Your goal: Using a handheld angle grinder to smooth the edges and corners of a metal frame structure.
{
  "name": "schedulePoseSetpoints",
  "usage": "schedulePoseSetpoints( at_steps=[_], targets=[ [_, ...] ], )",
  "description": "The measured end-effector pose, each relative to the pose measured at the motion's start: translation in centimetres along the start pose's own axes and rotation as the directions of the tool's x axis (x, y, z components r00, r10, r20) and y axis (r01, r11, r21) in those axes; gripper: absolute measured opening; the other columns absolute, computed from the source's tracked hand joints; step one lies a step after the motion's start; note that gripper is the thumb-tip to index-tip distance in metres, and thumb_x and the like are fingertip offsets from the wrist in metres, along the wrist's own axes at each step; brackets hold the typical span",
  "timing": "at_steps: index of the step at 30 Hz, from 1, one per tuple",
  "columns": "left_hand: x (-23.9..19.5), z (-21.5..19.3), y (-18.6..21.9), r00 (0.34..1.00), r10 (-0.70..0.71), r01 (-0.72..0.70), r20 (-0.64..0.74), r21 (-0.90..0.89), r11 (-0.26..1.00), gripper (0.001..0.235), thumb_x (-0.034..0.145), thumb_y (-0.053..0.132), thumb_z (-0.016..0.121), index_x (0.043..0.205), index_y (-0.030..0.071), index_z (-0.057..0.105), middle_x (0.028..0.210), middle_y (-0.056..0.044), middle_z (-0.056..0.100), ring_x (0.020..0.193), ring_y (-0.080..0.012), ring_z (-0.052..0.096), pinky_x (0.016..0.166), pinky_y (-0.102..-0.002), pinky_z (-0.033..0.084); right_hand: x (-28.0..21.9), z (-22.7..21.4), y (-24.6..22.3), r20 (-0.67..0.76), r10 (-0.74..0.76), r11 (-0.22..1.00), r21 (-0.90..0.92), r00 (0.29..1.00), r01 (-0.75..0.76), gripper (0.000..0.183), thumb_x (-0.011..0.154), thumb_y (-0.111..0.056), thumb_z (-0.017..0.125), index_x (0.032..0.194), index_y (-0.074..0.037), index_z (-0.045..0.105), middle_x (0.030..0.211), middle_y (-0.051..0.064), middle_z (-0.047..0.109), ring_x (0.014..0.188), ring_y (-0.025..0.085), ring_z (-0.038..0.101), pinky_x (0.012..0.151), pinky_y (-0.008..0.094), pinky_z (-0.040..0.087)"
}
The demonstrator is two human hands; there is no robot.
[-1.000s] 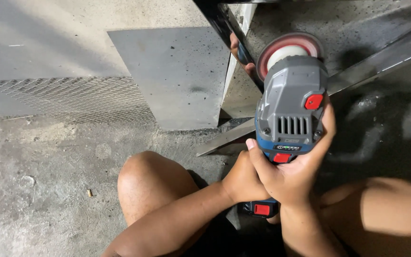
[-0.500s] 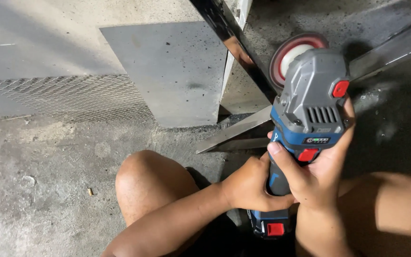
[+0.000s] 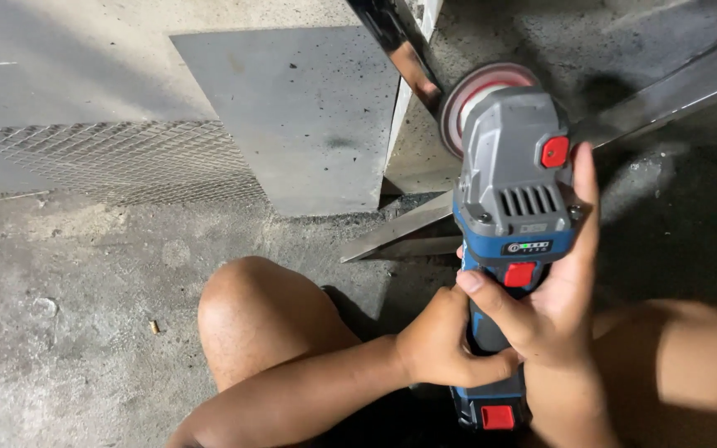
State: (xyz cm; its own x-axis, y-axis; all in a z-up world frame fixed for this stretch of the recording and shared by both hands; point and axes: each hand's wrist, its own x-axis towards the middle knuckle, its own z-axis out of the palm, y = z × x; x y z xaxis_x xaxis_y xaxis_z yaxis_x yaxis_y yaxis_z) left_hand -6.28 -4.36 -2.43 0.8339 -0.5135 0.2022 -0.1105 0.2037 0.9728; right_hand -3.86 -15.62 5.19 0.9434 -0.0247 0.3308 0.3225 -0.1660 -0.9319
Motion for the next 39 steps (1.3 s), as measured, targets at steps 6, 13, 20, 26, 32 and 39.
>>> schedulePoseSetpoints(
  at_steps=[6, 13, 20, 26, 32, 39],
  targets=[
    [-0.2, 0.2, -0.4, 0.981, 0.106, -0.118, -0.162, -0.065, 0.991, 0.056, 0.081, 0.008, 0.072, 0.132, -0.003, 0.053, 0.116, -0.016, 0.067, 0.099, -0.0268, 0.069, 0.086, -0.036, 0.059, -0.5, 1.3, 0.6, 0.065, -0.100, 0.983, -0.150, 0.993, 0.109, 0.103, 0.078, -0.006, 0.071, 0.162, 0.001, 0.012, 0.160, 0.028, 0.040, 0.141, 0.037, 0.055, 0.122, 0.044, 0.047],
    [0.1, -0.4, 0.2, 0.964, 0.159, -0.172, -0.212, -0.046, 0.984, 0.056, 0.082, 0.009, 0.072, 0.132, -0.002, 0.052, 0.120, -0.017, 0.066, 0.102, -0.0286, 0.069, 0.089, -0.038, 0.059, -0.3, 2.5, -0.2, 0.086, -0.082, 0.984, -0.151, 0.993, 0.094, 0.104, 0.077, -0.005, 0.071, 0.163, -0.001, 0.012, 0.158, 0.027, 0.044, 0.136, 0.035, 0.059, 0.118, 0.042, 0.051],
    [0.7, -1.3, 0.5, 0.938, 0.241, -0.250, -0.251, -0.005, 0.968, 0.059, 0.084, 0.008, 0.071, 0.138, -0.001, 0.049, 0.129, -0.016, 0.064, 0.111, -0.0294, 0.067, 0.096, -0.038, 0.057, 0.6, 3.4, -0.6, 0.116, -0.115, 0.981, -0.142, 0.987, 0.131, 0.104, 0.077, -0.002, 0.069, 0.164, -0.002, 0.011, 0.158, 0.026, 0.044, 0.135, 0.034, 0.061, 0.117, 0.041, 0.053],
    [1.2, -2.5, 1.3, 0.941, 0.242, -0.250, -0.235, -0.006, 0.968, 0.053, 0.086, 0.006, 0.068, 0.136, 0.000, 0.051, 0.127, -0.015, 0.065, 0.110, -0.0279, 0.068, 0.094, -0.037, 0.058, 1.9, 4.2, -1.1, 0.140, -0.181, 0.962, -0.181, 0.973, 0.205, 0.101, 0.080, -0.007, 0.070, 0.164, -0.002, 0.013, 0.156, 0.026, 0.047, 0.134, 0.034, 0.063, 0.118, 0.041, 0.054],
    [1.7, -3.6, 1.8, 0.934, 0.261, -0.266, -0.243, 0.016, 0.964, 0.052, 0.086, 0.006, 0.068, 0.136, 0.001, 0.052, 0.128, -0.015, 0.065, 0.111, -0.0278, 0.069, 0.094, -0.037, 0.059, 3.0, 4.8, -1.5, 0.165, -0.224, 0.951, -0.178, 0.961, 0.252, 0.099, 0.084, -0.010, 0.070, 0.165, -0.004, 0.013, 0.157, 0.026, 0.050, 0.134, 0.034, 0.067, 0.118, 0.041, 0.058],
    [1.8, -3.8, 1.6, 0.927, 0.275, -0.276, -0.256, 0.032, 0.961, 0.052, 0.086, 0.007, 0.069, 0.135, 0.001, 0.052, 0.127, -0.015, 0.065, 0.110, -0.0284, 0.069, 0.093, -0.037, 0.059, 3.6, 5.6, -1.9, 0.179, -0.242, 0.948, -0.167, 0.954, 0.272, 0.098, 0.085, -0.013, 0.070, 0.165, -0.003, 0.014, 0.156, 0.027, 0.053, 0.130, 0.033, 0.071, 0.116, 0.040, 0.061]
  ],
)
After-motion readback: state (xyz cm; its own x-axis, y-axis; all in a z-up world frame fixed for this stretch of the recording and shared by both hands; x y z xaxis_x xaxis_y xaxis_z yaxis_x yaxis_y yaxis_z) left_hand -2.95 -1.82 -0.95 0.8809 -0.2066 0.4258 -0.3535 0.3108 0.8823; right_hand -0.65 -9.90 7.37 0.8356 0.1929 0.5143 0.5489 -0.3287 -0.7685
